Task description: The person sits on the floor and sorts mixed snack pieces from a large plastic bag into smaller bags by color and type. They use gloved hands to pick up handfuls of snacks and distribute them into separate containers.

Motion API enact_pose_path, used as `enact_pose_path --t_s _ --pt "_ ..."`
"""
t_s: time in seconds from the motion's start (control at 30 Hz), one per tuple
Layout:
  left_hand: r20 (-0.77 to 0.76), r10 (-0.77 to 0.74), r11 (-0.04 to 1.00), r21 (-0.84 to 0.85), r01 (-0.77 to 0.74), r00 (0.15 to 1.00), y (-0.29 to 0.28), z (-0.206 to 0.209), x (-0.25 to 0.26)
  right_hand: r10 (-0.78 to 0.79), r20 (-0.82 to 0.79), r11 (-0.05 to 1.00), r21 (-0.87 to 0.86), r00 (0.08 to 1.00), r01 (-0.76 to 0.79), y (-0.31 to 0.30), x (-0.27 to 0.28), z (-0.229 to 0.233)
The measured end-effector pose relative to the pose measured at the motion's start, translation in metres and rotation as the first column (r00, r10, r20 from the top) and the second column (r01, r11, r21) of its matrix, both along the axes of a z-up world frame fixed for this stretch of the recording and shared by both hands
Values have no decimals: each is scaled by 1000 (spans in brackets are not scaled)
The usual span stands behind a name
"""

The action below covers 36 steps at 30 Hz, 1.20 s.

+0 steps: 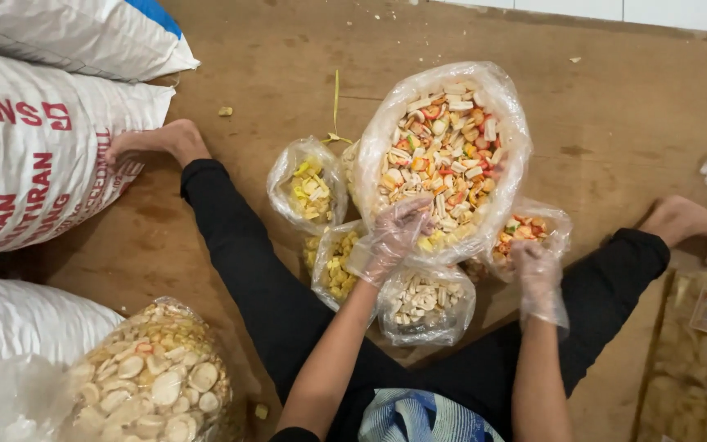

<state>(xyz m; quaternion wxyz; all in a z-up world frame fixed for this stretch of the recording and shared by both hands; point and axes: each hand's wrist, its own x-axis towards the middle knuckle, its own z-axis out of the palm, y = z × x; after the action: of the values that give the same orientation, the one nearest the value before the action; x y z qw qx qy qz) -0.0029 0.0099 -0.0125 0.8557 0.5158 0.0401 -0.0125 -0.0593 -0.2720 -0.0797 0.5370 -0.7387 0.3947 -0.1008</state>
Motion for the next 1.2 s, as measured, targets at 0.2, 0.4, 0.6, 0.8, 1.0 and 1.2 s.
enact_pose_path --t_s 0.2,0.4,0.6,0.8,1.0,1.2 --pt "37 113 991 68 -116 993 8 30 -8 235 -481 898 -224 844 -378 28 7 63" --pt "211 277 554 763 -335 937 10 -18 5 471 213 774 -566 856 -285 39 25 133" --pt "125 80 230 963 -140 989 26 -6 21 643 98 593 -692 760 -412 94 66 180" --pt "183 27 51 982 -184 983 17 -58 31 263 -895 -282 -427 359 -859 122 105 143" --pt "145 24 32 989 -146 989 9 -60 35 624 -589 265 -459 514 -848 112 113 70" --pt "111 18 10 994 -111 994 10 -63 38 604 -95 748 -275 791 -604 139 99 100"
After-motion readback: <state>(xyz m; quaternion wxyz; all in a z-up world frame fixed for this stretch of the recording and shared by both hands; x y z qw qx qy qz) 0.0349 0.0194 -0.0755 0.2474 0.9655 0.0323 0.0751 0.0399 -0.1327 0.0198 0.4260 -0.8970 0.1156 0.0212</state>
